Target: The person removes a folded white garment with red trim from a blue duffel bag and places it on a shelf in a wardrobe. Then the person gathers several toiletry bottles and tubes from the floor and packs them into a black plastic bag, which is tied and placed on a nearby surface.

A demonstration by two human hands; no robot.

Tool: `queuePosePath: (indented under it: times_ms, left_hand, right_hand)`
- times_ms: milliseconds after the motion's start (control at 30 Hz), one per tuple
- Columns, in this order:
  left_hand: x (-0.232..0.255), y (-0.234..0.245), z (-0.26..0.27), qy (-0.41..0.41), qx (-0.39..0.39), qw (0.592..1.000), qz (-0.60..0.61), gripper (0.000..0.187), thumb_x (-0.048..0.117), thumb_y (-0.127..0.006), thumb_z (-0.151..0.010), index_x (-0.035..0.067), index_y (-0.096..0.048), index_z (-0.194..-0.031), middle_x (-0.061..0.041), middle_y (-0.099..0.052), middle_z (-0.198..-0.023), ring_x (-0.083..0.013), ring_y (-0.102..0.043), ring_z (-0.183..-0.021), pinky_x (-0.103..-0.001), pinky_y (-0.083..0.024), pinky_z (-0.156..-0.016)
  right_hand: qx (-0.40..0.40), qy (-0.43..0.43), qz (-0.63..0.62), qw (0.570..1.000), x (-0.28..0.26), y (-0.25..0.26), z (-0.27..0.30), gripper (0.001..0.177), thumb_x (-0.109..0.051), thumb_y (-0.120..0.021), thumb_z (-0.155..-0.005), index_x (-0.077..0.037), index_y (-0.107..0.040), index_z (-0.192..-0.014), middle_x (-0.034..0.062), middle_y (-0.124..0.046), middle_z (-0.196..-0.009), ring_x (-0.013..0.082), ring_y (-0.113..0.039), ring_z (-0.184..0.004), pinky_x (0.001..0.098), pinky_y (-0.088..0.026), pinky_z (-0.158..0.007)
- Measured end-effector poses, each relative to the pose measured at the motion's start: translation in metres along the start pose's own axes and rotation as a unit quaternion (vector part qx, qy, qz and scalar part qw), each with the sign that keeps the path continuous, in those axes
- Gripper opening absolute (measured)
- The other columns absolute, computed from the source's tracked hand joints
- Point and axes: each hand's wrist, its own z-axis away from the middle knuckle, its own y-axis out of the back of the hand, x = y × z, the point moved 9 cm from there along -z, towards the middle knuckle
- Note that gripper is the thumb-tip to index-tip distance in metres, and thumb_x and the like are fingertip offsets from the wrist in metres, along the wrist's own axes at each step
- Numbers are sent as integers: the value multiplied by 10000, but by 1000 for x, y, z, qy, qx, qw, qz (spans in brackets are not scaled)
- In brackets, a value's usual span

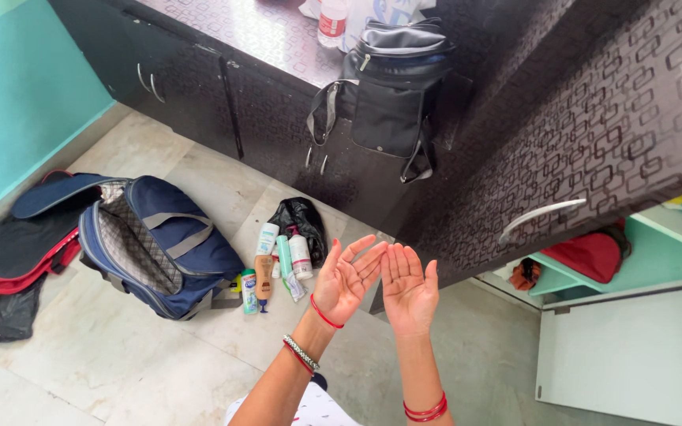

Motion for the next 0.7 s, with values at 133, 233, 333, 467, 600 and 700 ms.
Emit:
queuePosePath:
  times_ms: [133,233,333,467,600,700]
  left_hand:
    - [15,10,-1,-13,20,1000,3,624,504,-379,-1063,4,-524,-1407,-240,-592,-1422,-273,-570,-1327,-391,-405,-1167]
    - [32,14,2,-20,15,1000,9,622,501,-374,-1064,4,-525,-1407,-243,-589,-1421,-274,-567,-1322,-391,-406,-1165]
    - [49,19,3,-23,5,1000,18,620,498,-375,-1069,-1,-522,-1407,-247,-583,-1421,-278,-561,-1327,-395,-405,-1168]
    - [80,24,10,-16,1,1000,16,599,476,-392,-1069,-2,-516,-1409,-238,-580,-1430,-271,-550,-1344,-395,-400,-1174]
    - [128,37,27,-7,21,1000,-11,561,435,-420,-1064,7,-507,-1417,-229,-575,-1444,-258,-541,-1364,-389,-393,-1184]
    - [170,45,39,0,17,1000,-1,572,443,-424,-1059,6,-502,-1420,-229,-567,-1451,-266,-533,-1363,-394,-389,-1181]
  right_hand:
    - [7,-22,2,1000,18,-4,-10,530,-441,-494,-1069,41,-659,-1214,209,-642,-1354,328,-544,-1363,443,-376,-1210]
    - [14,-26,15,999,34,-8,-14,533,-435,-490,-1069,51,-662,-1201,214,-651,-1341,323,-550,-1355,447,-378,-1207]
    - [1,-33,15,999,51,-14,-19,539,-436,-488,-1071,55,-664,-1204,214,-653,-1333,325,-554,-1347,447,-378,-1205]
    - [-8,-26,14,1000,81,-24,-25,529,-429,-487,-1073,53,-670,-1191,218,-659,-1322,333,-559,-1340,452,-380,-1199]
    - [-3,-15,16,1000,130,-34,-24,522,-423,-488,-1081,55,-675,-1174,221,-664,-1315,337,-561,-1339,455,-385,-1199]
    - [-4,-17,10,1000,175,-44,-26,517,-416,-486,-1079,54,-678,-1174,221,-668,-1310,339,-563,-1335,454,-385,-1196]
